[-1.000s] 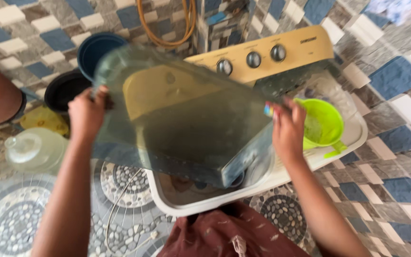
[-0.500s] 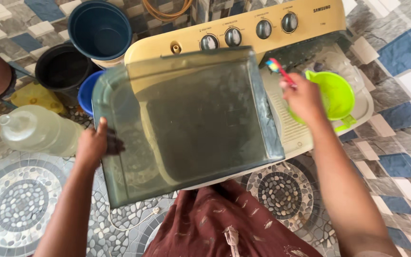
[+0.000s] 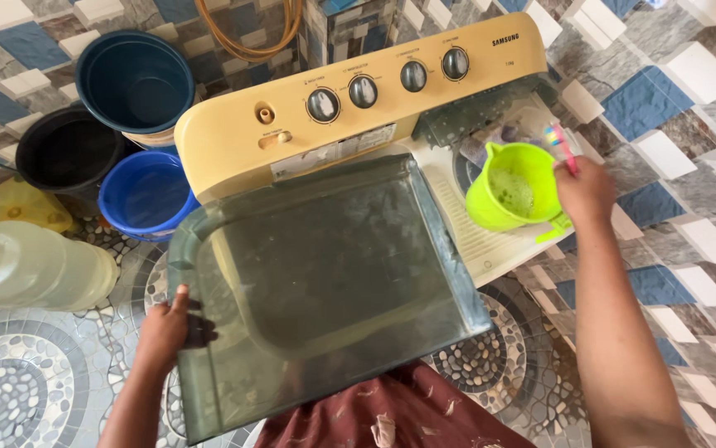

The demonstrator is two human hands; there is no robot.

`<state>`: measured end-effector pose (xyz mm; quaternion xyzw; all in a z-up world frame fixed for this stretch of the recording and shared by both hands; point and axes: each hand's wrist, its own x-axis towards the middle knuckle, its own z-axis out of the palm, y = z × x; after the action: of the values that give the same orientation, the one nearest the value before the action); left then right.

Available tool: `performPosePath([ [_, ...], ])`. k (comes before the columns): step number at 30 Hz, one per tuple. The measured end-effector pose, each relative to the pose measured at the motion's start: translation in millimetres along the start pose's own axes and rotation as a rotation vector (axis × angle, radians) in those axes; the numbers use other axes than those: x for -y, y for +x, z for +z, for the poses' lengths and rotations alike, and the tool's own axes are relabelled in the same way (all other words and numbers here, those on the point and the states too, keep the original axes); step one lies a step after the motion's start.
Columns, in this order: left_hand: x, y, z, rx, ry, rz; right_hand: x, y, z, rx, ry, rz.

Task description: The person cleans various components of a washing machine, using a toothbrush and soapy water to scrub the lint filter and the inner rim of the machine's drum.

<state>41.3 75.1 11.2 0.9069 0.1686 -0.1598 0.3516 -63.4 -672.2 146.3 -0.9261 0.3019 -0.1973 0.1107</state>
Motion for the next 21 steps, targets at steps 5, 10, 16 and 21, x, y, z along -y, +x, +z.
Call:
performPosePath([
  [5, -5, 4, 53, 0.055, -0.084, -0.096, -30, 32, 49, 0.538, 0.396, 0.152],
  [10, -22, -9, 85, -0.023, -0.154, -0.090, -29, 75, 127, 0.883, -0.411, -0.133],
  [16, -39, -18, 85, 0.065, -0.492, -0.073, -56, 99, 142, 0.997, 0.334, 0.362],
  [21, -51, -43, 84, 0.229, -1.060, -0.168, -53, 81, 131, 1.103, 0.138, 0.389],
])
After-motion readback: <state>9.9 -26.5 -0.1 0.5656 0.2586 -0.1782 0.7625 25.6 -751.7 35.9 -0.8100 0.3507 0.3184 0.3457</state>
